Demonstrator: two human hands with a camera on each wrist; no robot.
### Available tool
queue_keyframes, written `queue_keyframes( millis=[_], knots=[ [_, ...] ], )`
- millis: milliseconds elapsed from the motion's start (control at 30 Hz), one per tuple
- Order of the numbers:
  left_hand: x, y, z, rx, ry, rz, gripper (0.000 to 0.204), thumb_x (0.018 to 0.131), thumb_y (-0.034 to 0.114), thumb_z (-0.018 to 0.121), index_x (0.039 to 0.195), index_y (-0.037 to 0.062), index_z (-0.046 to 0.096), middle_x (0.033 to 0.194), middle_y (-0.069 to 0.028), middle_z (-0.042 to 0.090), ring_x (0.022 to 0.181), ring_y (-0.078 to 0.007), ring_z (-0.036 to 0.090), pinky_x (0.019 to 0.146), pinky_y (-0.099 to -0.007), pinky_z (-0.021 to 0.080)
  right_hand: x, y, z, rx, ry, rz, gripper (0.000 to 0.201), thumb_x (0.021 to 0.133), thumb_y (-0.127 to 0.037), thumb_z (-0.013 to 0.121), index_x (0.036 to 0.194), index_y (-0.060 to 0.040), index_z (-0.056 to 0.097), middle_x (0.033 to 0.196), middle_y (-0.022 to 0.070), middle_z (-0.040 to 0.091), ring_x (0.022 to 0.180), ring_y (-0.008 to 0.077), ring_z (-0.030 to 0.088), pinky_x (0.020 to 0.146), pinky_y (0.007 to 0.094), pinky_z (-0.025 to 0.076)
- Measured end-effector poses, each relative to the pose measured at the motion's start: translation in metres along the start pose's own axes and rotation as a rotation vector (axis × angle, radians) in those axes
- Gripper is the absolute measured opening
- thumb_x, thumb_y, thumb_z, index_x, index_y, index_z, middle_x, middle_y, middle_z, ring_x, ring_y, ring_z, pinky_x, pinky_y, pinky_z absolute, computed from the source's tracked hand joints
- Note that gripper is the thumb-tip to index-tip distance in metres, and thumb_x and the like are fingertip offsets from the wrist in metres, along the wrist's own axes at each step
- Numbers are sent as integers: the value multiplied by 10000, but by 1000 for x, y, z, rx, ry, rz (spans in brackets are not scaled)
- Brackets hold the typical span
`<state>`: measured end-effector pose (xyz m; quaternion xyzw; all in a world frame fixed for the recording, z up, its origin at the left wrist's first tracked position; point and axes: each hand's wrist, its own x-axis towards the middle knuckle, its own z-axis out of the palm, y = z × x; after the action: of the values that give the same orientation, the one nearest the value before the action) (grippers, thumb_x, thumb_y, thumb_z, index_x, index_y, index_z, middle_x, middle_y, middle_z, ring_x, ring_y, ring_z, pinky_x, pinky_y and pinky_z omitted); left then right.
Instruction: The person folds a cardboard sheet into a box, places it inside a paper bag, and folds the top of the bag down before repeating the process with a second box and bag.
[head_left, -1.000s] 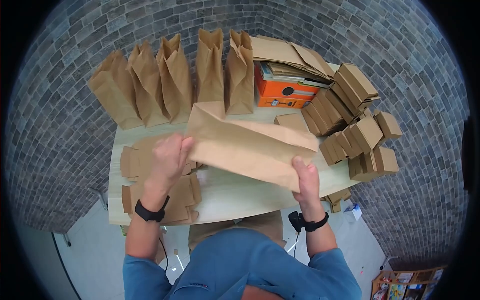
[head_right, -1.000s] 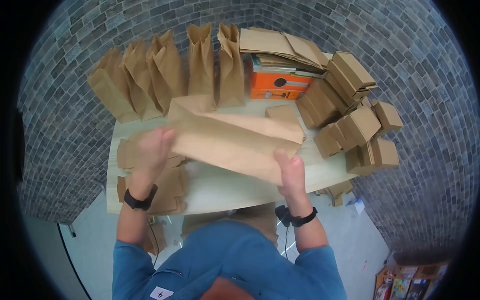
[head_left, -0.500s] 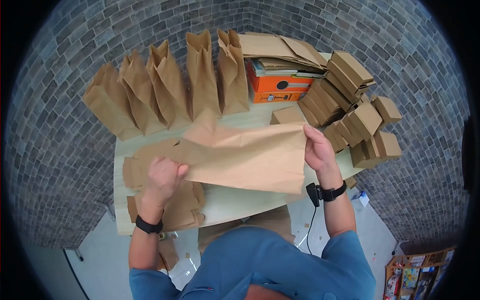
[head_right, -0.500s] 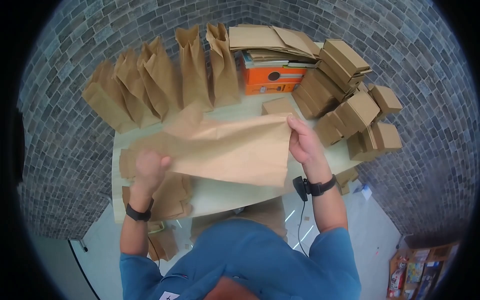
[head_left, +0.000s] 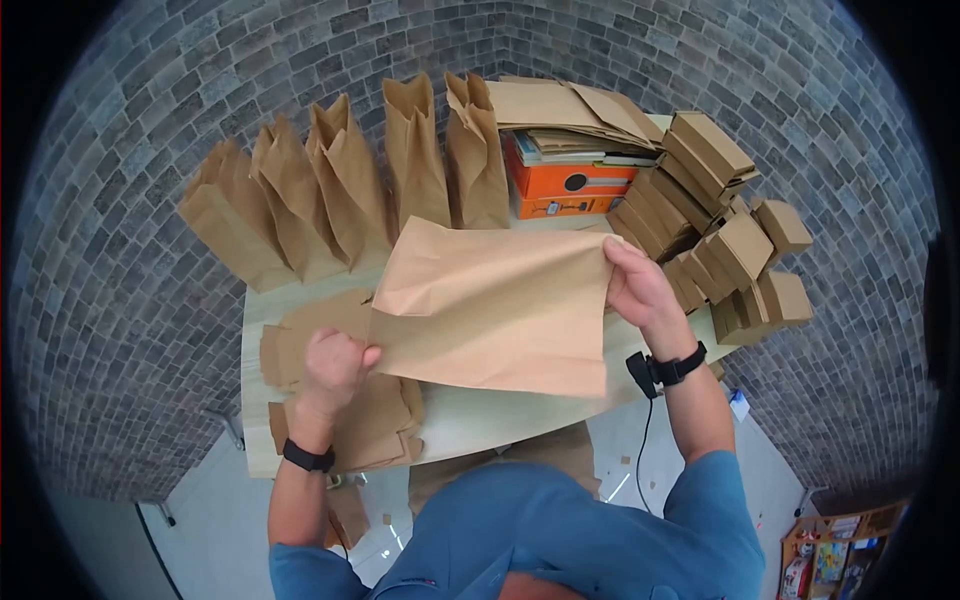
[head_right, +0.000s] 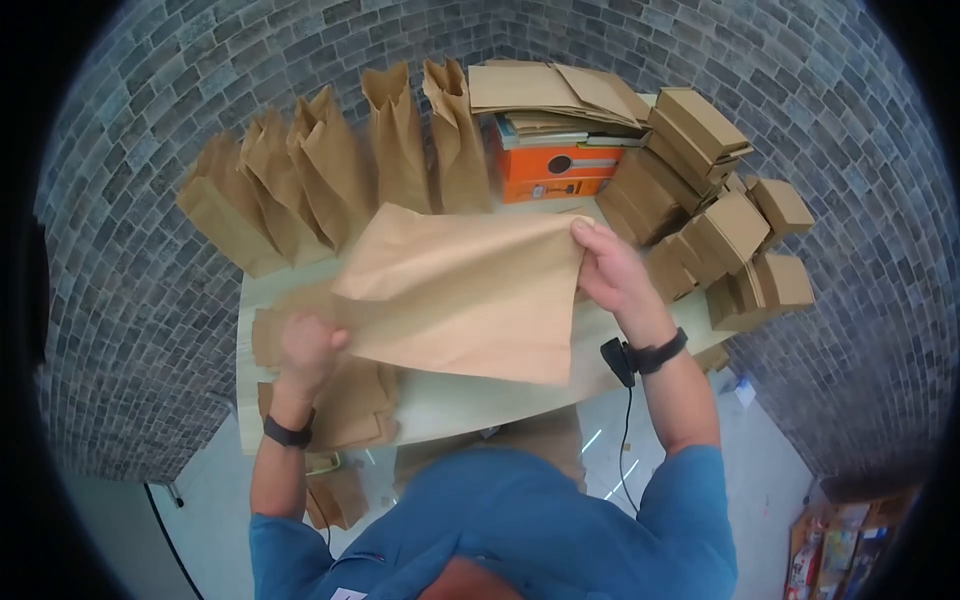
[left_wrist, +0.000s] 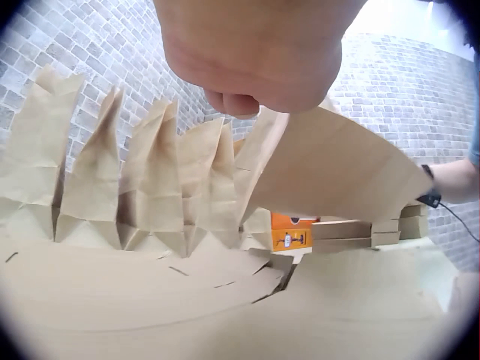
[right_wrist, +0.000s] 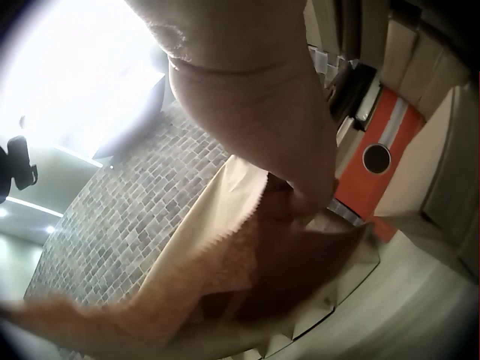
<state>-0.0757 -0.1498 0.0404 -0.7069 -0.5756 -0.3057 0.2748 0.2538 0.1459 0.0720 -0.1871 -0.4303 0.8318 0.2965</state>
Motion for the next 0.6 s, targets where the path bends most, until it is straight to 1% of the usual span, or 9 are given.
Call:
queue_keyframes(
  millis=[133, 200, 233, 300, 333, 400, 433, 500, 600],
  knots=[
    [-12, -2, 1, 54, -48, -12, 308, 943, 248, 662, 727, 84, 517, 651, -87, 484, 597, -299, 502, 609, -399, 440, 0, 1, 4, 10, -56, -53, 283, 1026, -188, 540, 1217, 15, 587, 1209, 114, 666, 1141, 219, 639, 1044, 377, 491],
    [-7, 1, -7, -140, -266, -199, 336, 1017, 298, 567, 771, 68, 561, 687, -63, 520, 660, -254, 541, 655, -366, 456, 1, 2, 0, 35, -61, -30, 291, 1023, -168, 532, 1245, 16, 570, 1230, 113, 657, 1154, 219, 634, 1043, 381, 493],
    [-11, -3, -2, -140, -266, -199, 336, 1017, 298, 567, 771, 68, 561, 687, -63, 520, 660, -254, 541, 655, -366, 456, 1, 2, 1, 35, -61, -29, 291, 1023, -168, 532, 1245, 16, 570, 1230, 113, 657, 1154, 219, 634, 1043, 381, 493],
    [-29, -13, 11, -933, -93, -932, 403, 1062, 366, 481, 837, 57, 612, 771, -23, 576, 743, -173, 560, 708, -316, 464, -3, 3, 8, 49, -52, -5, 308, 1025, -167, 525, 1274, 13, 555, 1248, 114, 651, 1161, 221, 631, 1049, 378, 488],
    [-24, -14, 11, -933, -91, -944, 403, 1062, 366, 481, 837, 57, 612, 771, -23, 576, 743, -173, 560, 708, -316, 464, -3, 5, 11, 48, -53, 6, 308, 1025, -167, 525, 1274, 13, 555, 1248, 114, 651, 1161, 221, 631, 1049, 378, 488],
    [6, -21, 11, -1112, -287, -1201, 423, 1060, 414, 494, 887, 59, 647, 849, 2, 606, 774, -103, 542, 735, -273, 459, -1, 8, 17, 18, -86, 26, 327, 1032, -167, 512, 1303, 12, 547, 1262, 117, 648, 1165, 220, 632, 1048, 372, 489],
    [20, -18, 10, -1114, -277, -1208, 423, 1060, 414, 494, 887, 59, 647, 849, 2, 606, 774, -103, 542, 735, -273, 459, 0, 9, 20, 11, -91, 33, 327, 1032, -167, 512, 1303, 12, 547, 1262, 117, 648, 1165, 220, 632, 1048, 372, 489],
    [42, -8, 10, -1075, -512, -1177, 387, 1038, 419, 545, 888, 74, 636, 859, 12, 610, 757, -86, 528, 723, -262, 452, 3, 10, 23, -10, -131, 8, 361, 1041, -188, 509, 1339, 15, 529, 1288, 120, 638, 1164, 213, 634, 1038, 368, 496],
    [34, -4, 20, -1206, -436, -1137, 346, 1039, 386, 554, 907, 73, 623, 844, 26, 600, 755, -73, 520, 714, -255, 448, 3, 11, 24, -52, -137, -9, 361, 1046, -217, 522, 1321, 15, 548, 1272, 117, 649, 1154, 203, 639, 1023, 356, 505]
  ],
)
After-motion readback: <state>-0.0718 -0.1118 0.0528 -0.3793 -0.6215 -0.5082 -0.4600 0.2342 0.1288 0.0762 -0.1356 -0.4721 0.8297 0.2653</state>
